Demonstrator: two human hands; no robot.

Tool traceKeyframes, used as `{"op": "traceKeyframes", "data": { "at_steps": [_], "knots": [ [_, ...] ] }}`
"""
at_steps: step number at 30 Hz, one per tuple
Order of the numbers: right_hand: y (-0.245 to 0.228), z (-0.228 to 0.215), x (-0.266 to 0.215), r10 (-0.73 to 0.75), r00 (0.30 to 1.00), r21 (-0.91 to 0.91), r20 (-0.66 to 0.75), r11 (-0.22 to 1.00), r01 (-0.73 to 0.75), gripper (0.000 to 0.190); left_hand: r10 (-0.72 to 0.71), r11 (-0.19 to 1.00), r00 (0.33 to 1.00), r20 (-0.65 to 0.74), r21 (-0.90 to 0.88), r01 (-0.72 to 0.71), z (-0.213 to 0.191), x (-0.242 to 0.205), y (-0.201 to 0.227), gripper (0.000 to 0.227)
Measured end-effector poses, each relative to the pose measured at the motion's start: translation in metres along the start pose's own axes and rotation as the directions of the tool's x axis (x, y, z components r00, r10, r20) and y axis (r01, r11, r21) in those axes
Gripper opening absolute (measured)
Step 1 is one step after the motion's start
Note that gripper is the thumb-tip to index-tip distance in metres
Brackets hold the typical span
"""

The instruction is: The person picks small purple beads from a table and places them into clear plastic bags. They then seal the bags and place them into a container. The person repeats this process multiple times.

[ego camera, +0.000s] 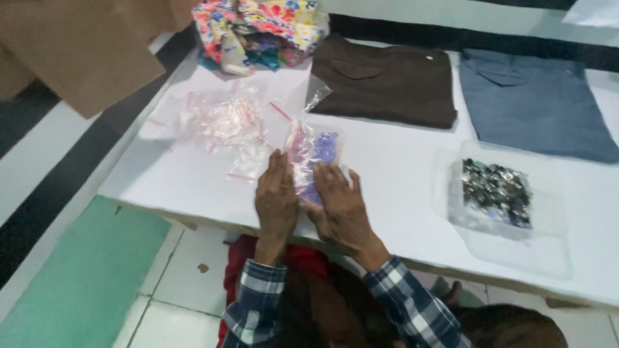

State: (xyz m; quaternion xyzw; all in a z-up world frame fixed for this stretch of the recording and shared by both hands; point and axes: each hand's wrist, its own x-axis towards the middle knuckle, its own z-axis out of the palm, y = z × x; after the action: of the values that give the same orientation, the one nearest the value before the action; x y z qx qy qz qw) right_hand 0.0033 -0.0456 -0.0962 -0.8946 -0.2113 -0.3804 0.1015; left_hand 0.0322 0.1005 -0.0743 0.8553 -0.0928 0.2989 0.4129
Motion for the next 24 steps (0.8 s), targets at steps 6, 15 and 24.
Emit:
{"op": "traceKeyframes", "data": {
  "at_steps": [6,15,24],
  "knots": [
    [-0.007,-0.002,0.007,0.034,0.998,0.036,-0.061,0.999,-0.032,0.079,0.024,0.998,0.999,0.021,0.063,-0.025,-0.004,0.0,-0.007,0.04],
    [-0.004,-0.012,0.005,0.036,0.998,0.098,-0.059,0.995,-0.03,0.078,-0.018,0.993,0.999,-0.046,0.112,0.023,-0.013,0.003,0.015,0.065],
    [0.166,-0.161,-0.034,0.302,0.951,0.155,0.07,0.938,-0.31,0.018,0.488,0.818,0.873,0.0,-0.35,-0.457,0.034,-0.014,0.146,0.017]
  ]
}}
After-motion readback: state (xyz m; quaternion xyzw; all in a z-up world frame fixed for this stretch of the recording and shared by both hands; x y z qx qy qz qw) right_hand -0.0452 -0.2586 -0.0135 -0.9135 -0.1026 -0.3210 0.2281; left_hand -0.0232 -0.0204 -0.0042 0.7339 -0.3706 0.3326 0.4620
